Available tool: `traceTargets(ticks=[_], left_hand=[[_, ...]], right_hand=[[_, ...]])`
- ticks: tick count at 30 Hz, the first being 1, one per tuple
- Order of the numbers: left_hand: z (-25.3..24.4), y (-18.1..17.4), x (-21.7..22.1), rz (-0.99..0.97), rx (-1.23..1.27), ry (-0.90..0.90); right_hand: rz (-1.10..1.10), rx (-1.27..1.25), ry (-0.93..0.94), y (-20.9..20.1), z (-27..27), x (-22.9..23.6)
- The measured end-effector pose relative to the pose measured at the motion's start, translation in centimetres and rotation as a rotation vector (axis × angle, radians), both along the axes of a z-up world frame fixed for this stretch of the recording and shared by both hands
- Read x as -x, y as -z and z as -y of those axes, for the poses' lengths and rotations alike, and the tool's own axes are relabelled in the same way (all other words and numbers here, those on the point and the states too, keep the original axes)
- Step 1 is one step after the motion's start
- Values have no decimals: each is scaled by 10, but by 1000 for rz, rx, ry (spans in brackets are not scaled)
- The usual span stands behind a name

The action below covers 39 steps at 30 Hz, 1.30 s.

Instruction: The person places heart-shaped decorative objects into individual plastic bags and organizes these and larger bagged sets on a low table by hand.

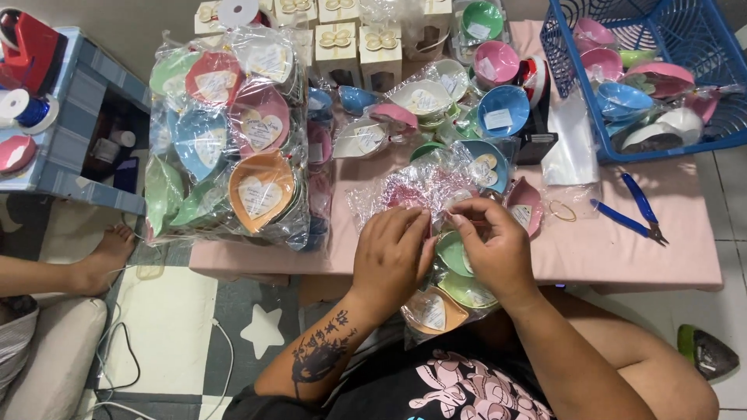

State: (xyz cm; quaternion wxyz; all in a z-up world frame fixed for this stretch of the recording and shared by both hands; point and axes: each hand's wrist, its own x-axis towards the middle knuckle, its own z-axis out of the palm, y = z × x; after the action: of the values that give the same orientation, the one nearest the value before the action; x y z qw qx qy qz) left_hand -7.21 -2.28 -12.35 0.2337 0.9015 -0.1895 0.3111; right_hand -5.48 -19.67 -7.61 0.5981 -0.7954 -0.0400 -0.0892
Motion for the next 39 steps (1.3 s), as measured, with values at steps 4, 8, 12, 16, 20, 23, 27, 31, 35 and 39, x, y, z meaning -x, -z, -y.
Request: traceTargets(ticks=[4, 8, 12, 16, 20, 23, 27, 31, 35, 39], left_hand=[[4, -7, 4, 48, 58, 3], [11, -11, 7, 49, 82, -53], [13, -12, 8, 70, 71, -80], [12, -11, 7, 68, 89, -68], [11, -12, 8, 59, 107, -59], [10, -12, 8, 51, 121, -59], [11, -7, 8, 23, 139, -66], [10, -12, 10, 6, 126, -69], [9, -15, 8, 14, 86, -58], [9, -17, 7, 19, 54, -45]], right_hand=[[12, 64, 7, -3, 1, -3], [1, 241, -46, -18, 1, -7], [-74, 369, -105, -32, -2, -13], [-103, 400, -121, -46, -10, -16], [-147, 492, -125, -42, -11, -19], [-200, 539, -114, -39, -11, -19], [-282, 588, -95, -41, -11, -18], [-310, 618, -93, -44, -12, -20], [-360, 648, -93, -48, -13, -25], [-361, 659, -88, -51, -15, -25]])
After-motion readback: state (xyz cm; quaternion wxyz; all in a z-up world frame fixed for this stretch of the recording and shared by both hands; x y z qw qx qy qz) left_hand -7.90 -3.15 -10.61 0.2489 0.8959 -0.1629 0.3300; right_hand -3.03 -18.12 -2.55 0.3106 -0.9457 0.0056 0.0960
